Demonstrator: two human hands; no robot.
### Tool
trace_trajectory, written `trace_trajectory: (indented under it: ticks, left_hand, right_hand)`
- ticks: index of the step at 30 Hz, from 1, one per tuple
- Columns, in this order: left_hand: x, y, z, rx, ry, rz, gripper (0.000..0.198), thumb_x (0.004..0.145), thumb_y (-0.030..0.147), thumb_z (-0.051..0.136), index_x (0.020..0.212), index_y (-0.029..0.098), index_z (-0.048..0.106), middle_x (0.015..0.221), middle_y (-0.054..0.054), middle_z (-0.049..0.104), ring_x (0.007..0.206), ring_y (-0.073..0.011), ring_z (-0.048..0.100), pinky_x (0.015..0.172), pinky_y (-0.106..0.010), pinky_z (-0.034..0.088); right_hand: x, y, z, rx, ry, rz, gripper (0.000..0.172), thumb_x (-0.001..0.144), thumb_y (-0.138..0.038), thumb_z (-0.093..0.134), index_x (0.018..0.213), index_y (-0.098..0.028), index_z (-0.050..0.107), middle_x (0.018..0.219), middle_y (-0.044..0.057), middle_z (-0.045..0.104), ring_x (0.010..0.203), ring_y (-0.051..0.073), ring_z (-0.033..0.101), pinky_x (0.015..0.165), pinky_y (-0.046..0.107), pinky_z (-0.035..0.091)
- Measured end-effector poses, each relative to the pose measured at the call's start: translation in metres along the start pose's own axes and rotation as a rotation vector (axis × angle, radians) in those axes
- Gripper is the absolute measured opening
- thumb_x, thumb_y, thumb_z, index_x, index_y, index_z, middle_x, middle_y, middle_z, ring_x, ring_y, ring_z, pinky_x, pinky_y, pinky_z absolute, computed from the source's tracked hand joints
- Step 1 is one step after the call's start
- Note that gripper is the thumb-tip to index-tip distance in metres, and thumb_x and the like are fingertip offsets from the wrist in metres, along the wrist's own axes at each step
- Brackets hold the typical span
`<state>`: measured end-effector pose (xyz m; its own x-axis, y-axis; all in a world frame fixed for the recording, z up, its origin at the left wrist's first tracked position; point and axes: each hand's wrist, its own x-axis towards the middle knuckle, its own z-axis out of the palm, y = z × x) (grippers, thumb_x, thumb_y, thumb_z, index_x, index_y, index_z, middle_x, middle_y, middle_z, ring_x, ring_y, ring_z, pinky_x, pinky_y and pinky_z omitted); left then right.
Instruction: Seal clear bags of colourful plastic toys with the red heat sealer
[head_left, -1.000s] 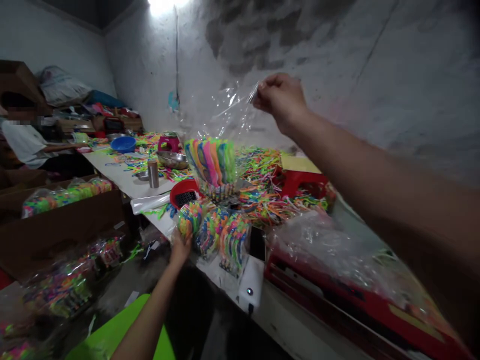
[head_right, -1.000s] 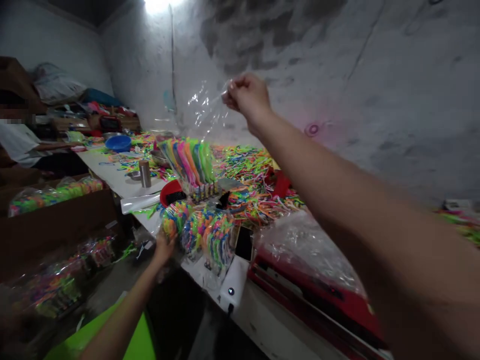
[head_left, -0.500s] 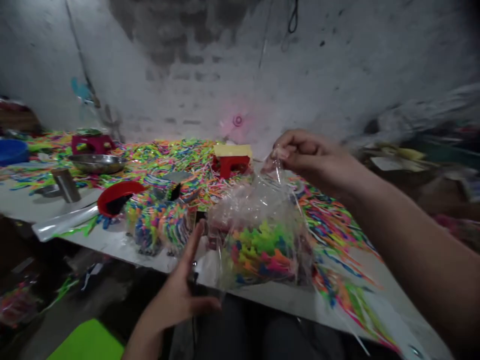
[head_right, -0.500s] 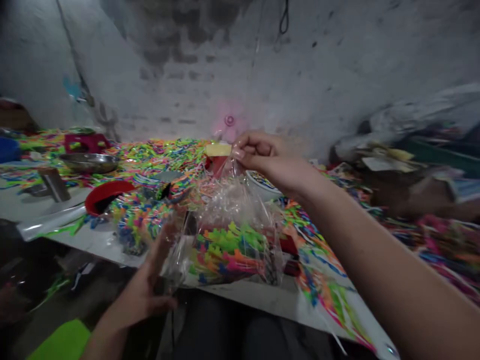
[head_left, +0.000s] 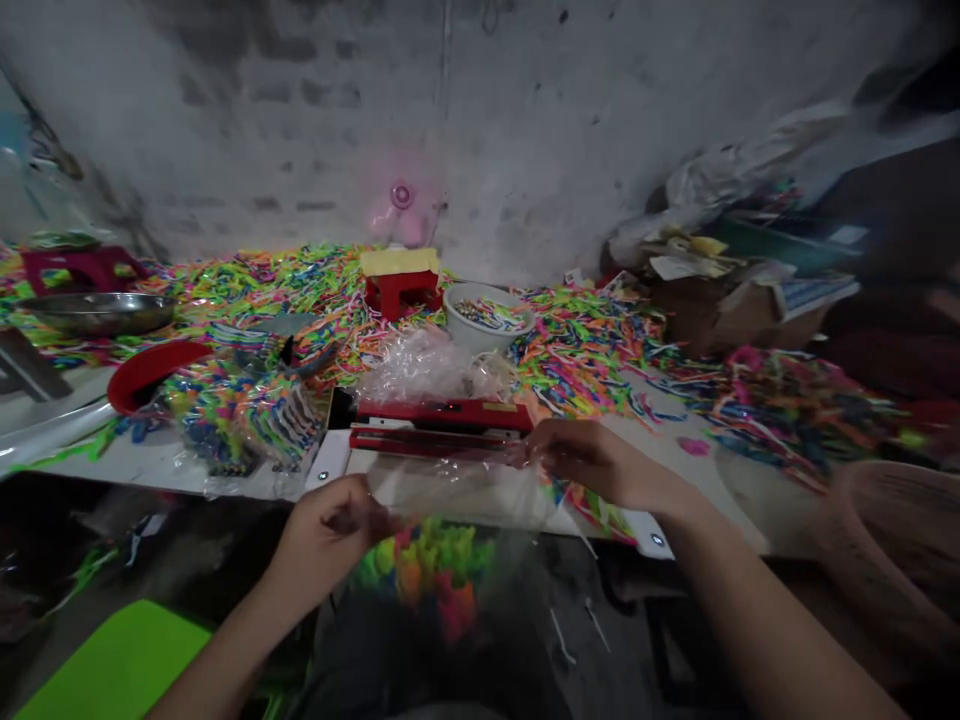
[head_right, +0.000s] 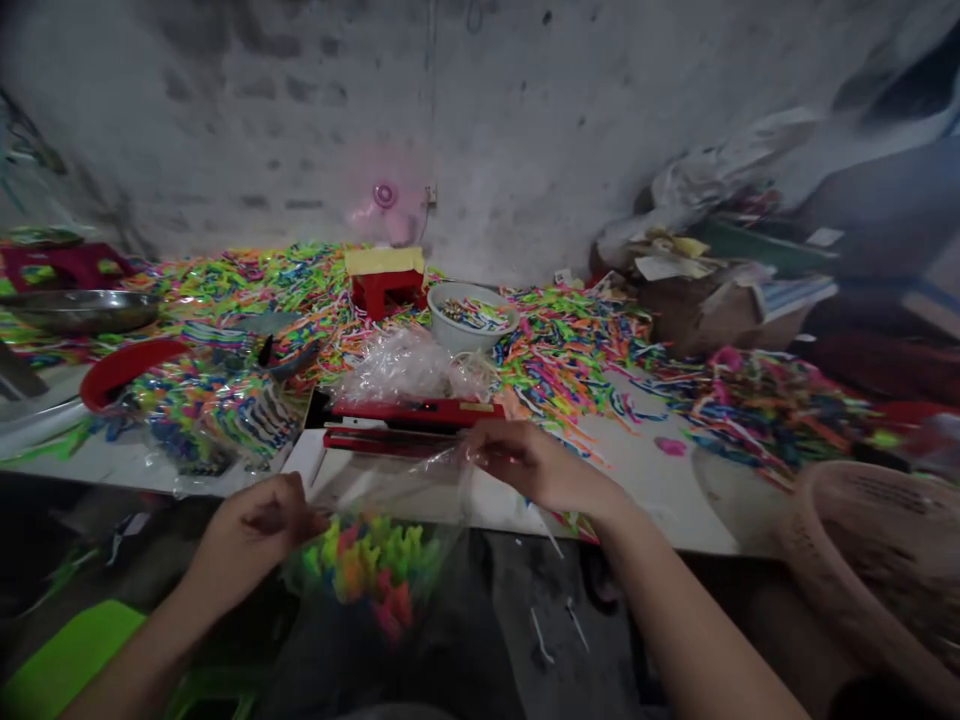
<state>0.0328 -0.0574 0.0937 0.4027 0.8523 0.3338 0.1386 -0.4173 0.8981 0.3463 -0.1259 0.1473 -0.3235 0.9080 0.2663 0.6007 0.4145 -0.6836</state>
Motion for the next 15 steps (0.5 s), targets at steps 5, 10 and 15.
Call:
trace_trajectory:
  ticks: [5,10,15]
  left_hand:
    - [-0.019,-0.004,0.000,0.162,-0.083,-0.020,0.028,0.067,0.032,0.073,0.054,0.018,0.053,0.050,0.004,0.053,0.046,-0.0091,0.045,0.044,-0.017,0.035]
    - [-0.026,0.008,-0.013,0.308,-0.111,0.011,0.028,0.075,0.036,0.071,0.059,0.019,0.055,0.048,0.005,0.049,0.043,-0.0085,0.043,0.042,-0.017,0.033]
    - [-0.013,0.034,-0.022,0.282,-0.240,-0.008,0.030,0.077,0.038,0.068,0.058,0.020,0.052,0.051,0.004,0.052,0.045,-0.0099,0.047,0.042,-0.017,0.038]
  right_hand:
    - [-0.039,0.010,0.025,-0.161,-0.076,-0.002,0.026,0.095,-0.021,0.045,0.107,-0.022,0.069,0.102,0.008,0.073,0.092,0.018,0.069,0.082,0.029,0.054]
    - [-0.073,-0.023,0.047,-0.285,-0.184,-0.092,0.050,0.084,-0.016,0.058,0.132,-0.034,0.060,0.145,0.006,0.052,0.134,0.023,0.049,0.108,0.041,0.046]
    - [-0.093,-0.054,0.066,-0.394,-0.191,-0.044,0.051,0.082,-0.026,0.071,0.129,-0.042,0.061,0.152,0.000,0.042,0.140,0.027,0.040,0.112,0.046,0.044]
